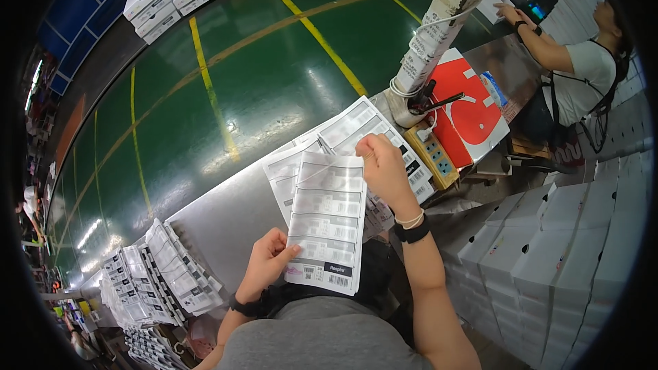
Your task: Organizing and checking barcode labels for shoe manufacturing at a workstation.
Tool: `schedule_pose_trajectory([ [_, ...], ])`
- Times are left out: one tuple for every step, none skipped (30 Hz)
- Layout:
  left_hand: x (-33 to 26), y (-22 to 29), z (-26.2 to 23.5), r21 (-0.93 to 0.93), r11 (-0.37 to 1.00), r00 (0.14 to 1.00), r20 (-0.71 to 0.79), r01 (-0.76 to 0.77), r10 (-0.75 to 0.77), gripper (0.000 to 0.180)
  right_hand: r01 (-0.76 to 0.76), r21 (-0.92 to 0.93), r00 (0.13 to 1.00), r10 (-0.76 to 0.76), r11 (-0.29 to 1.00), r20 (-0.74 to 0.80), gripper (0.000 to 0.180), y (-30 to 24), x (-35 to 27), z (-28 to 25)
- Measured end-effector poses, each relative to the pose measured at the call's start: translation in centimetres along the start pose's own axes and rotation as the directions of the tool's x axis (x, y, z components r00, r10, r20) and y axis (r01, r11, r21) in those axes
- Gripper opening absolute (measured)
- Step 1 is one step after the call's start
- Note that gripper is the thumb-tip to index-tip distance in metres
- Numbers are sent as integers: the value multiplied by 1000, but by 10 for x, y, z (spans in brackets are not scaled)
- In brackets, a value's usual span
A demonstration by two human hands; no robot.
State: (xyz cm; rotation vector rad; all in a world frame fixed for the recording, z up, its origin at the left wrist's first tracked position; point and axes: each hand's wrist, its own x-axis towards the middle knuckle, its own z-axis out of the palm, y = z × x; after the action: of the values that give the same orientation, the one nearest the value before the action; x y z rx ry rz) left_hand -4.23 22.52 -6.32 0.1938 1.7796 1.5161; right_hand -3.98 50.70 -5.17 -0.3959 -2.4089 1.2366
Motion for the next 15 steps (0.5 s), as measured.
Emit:
schedule_pose_trajectory([
  [2, 0, -1, 4, 1000, 1000, 7, 1, -1, 17, -52, 47, 998, 54, 998, -42, 18, 12, 4, -4],
  [0, -3, -7, 72, 997, 998, 64, 22, -27, 16, -95, 88, 992, 102, 992, -76, 19, 18, 10, -7],
  [-2, -7, -14, 140, 989, 991, 119, 40, -57, 15, -92, 80, 992, 98, 993, -77, 19, 22, 16, -13],
  [-2, -9, -17, 208, 977, 985, 154, 38, -71, 12, -93, 123, 980, 112, 988, -164, 21, 29, 22, -24],
  [-2, -14, -16, 210, 977, 986, 151, 39, -71, 12, -86, 172, 962, 126, 981, -241, 24, 35, 27, -30],
  [-2, -21, -16, 71, 997, 995, 92, 26, -32, 11, -84, 174, 962, 125, 981, -242, 24, 38, 30, -37],
  [-3, -22, -16, -67, 998, 1000, 29, 6, -4, 10, -96, 201, 961, 143, 975, -237, 24, 38, 32, -43],
  [-1, -16, -14, -128, 991, 999, -10, 44, -45, 8, -108, 226, 959, 161, 968, -232, 25, 36, 32, -46],
  [4, -15, -9, -125, 991, 999, -8, 44, -46, 8, -109, 227, 958, 163, 968, -235, 25, 33, 31, -47],
  [11, -18, -4, -216, 974, 996, -49, 63, -75, 9, -116, 171, 972, 147, 978, -184, 24, 27, 27, -46],
  [19, -23, -2, -306, 949, 990, -88, 75, -107, 10, -118, 115, 982, 133, 986, -133, 23, 23, 24, -44],
  [25, -35, -4, -184, 979, 988, -110, 83, -105, 15, -96, 80, 987, 105, 992, -118, 21, 23, 17, -38],
  [28, -31, -2, -183, 979, 990, -100, 84, -104, 15, -100, 73, 986, 108, 992, -125, 21, 20, 11, -35],
  [29, -25, -1, 177, 983, 988, -153, 57, -29, 20, -108, 32, 991, 110, 994, -77, 20, 17, 4, -29],
  [30, -19, -1, 515, 856, 983, -175, 40, 60, 24, -114, -8, 993, 114, 993, -29, 20, 15, -2, -25],
])
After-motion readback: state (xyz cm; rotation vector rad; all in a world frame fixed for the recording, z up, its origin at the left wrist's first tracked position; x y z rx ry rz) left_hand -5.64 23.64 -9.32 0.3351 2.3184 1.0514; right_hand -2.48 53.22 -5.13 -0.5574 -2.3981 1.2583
